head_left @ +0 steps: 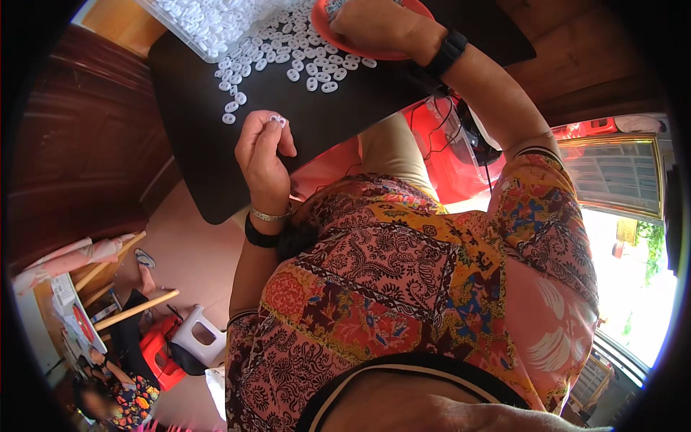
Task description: Assembling small white plastic components by inserting grey pins into them while seated at a table.
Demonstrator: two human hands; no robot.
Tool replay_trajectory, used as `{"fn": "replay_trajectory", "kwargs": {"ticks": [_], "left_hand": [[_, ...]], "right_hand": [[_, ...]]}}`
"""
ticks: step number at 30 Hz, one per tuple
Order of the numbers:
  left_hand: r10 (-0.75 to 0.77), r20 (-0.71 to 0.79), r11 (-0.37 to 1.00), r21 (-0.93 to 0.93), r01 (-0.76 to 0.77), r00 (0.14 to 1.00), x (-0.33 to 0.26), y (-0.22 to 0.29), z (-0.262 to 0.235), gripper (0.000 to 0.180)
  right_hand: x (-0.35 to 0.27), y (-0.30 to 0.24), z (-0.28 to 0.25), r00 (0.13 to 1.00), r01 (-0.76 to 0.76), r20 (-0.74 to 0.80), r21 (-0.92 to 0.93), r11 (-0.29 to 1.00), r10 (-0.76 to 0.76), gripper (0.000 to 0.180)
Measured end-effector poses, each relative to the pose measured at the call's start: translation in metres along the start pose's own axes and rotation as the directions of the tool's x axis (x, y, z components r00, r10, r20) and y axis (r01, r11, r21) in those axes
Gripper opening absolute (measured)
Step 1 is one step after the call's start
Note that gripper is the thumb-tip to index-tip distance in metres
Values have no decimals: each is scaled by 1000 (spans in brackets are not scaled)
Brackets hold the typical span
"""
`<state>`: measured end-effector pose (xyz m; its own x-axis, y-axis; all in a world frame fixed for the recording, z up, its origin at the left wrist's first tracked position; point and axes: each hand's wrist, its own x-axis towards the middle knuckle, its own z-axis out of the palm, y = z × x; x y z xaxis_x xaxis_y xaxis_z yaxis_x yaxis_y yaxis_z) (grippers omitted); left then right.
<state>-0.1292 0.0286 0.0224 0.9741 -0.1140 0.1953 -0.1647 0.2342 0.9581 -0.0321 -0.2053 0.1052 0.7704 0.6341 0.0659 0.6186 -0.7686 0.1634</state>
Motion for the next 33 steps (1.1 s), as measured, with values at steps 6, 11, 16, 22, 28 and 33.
{"fn": "replay_trajectory", "kwargs": {"ticks": [6,11,16,22,28,33], "left_hand": [[-5,-8,1000,-22,5,1000,1,2,1,15],[-9,-30,998,-66,7,1000,0,4,-1,14],[-28,-20,997,-72,26,999,0,8,-4,14],[-16,5,999,-27,17,1000,1,13,-7,16],[-12,9,999,-32,12,1000,2,15,-4,16],[-16,-4,1000,-13,16,1000,2,15,-3,16]], "right_hand": [[3,6,9,995,-65,-65,108,992,72,20],[-5,3,3,938,-132,-200,549,825,283,18],[-5,-37,-3,963,-7,-40,985,173,266,12],[7,-77,10,988,-104,123,976,-189,92,12],[10,-95,22,996,18,-18,1000,-3,85,20],[9,-98,24,996,28,-29,999,17,79,20]]}}
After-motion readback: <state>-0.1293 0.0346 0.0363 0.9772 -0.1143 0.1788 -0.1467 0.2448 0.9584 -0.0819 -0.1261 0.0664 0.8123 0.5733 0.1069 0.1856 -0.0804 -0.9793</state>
